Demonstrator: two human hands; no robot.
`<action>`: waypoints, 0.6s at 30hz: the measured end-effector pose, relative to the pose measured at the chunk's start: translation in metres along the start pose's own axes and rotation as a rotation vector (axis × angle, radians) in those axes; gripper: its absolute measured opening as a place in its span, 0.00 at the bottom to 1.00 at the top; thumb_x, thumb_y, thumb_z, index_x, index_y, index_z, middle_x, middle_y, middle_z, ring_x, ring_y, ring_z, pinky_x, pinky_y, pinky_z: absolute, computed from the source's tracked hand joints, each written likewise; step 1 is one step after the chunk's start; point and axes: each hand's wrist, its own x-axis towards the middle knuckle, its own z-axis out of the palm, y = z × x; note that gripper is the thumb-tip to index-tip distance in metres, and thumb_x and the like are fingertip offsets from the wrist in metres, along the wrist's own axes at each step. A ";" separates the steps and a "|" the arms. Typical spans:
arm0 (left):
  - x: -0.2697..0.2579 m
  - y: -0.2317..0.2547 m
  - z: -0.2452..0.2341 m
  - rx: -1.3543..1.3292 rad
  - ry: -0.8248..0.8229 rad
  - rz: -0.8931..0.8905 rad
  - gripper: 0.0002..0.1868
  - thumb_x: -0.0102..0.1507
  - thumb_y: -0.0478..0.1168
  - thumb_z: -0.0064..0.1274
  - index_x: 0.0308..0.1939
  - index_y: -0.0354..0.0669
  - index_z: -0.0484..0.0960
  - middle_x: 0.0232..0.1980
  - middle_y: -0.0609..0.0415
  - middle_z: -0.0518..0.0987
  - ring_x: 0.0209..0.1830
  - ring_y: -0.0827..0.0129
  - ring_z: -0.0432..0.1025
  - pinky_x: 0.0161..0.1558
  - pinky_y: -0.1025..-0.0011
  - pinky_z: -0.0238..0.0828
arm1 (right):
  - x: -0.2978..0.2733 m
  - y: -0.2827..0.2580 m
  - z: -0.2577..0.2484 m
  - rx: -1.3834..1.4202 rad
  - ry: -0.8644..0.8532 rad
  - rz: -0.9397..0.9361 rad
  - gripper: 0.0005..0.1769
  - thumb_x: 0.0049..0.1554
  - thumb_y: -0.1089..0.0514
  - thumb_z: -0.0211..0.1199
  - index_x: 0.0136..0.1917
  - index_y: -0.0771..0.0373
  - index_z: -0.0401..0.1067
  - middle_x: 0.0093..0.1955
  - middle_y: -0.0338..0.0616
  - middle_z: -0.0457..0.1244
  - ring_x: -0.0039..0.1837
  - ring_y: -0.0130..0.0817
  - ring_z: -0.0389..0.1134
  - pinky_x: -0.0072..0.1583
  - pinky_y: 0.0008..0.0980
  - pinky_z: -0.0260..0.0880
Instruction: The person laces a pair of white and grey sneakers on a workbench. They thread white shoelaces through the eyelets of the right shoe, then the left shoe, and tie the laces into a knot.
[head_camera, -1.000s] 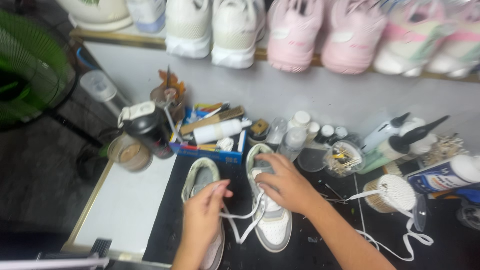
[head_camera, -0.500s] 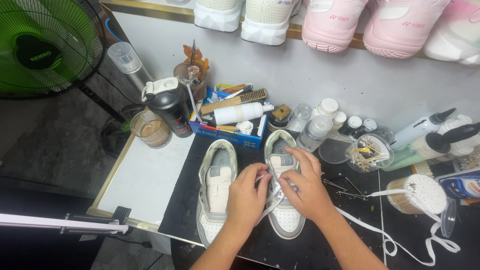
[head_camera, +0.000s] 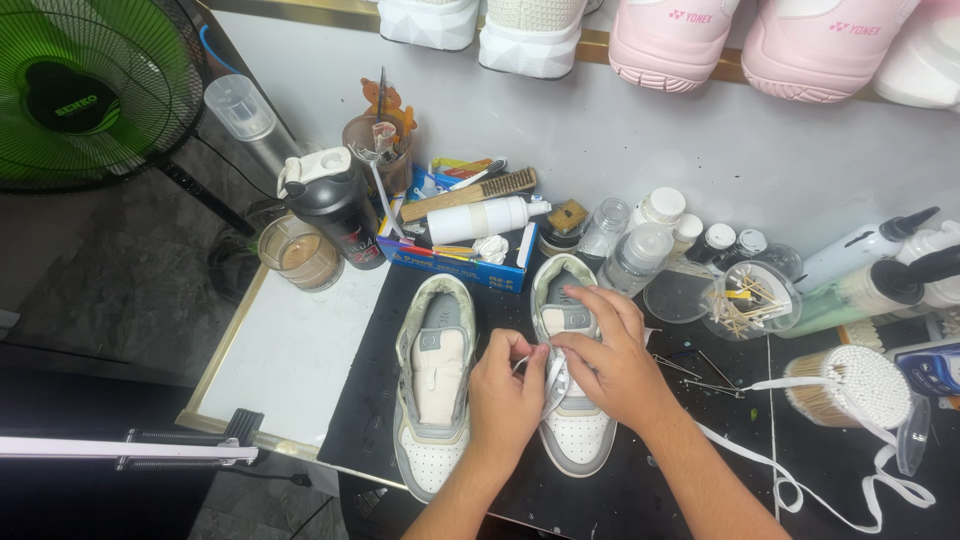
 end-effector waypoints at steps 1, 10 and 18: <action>0.000 -0.002 0.001 -0.045 -0.003 -0.004 0.09 0.64 0.37 0.60 0.38 0.37 0.75 0.30 0.52 0.79 0.23 0.70 0.71 0.27 0.71 0.66 | 0.000 0.000 0.000 0.001 -0.002 0.001 0.09 0.49 0.61 0.68 0.46 0.58 0.79 0.74 0.48 0.57 0.76 0.53 0.51 0.73 0.49 0.51; 0.009 -0.004 0.001 -0.182 -0.120 -0.071 0.16 0.64 0.34 0.56 0.55 0.45 0.78 0.35 0.53 0.78 0.34 0.72 0.72 0.37 0.72 0.71 | 0.005 0.001 -0.006 -0.031 -0.027 -0.048 0.09 0.52 0.57 0.68 0.47 0.57 0.79 0.74 0.49 0.56 0.75 0.53 0.51 0.73 0.52 0.49; 0.014 0.020 -0.018 0.113 -0.231 0.067 0.16 0.69 0.40 0.48 0.61 0.54 0.78 0.42 0.49 0.77 0.39 0.56 0.75 0.44 0.62 0.72 | -0.001 0.013 -0.002 -0.012 0.026 0.011 0.07 0.49 0.61 0.67 0.44 0.59 0.74 0.75 0.50 0.56 0.75 0.53 0.51 0.73 0.50 0.50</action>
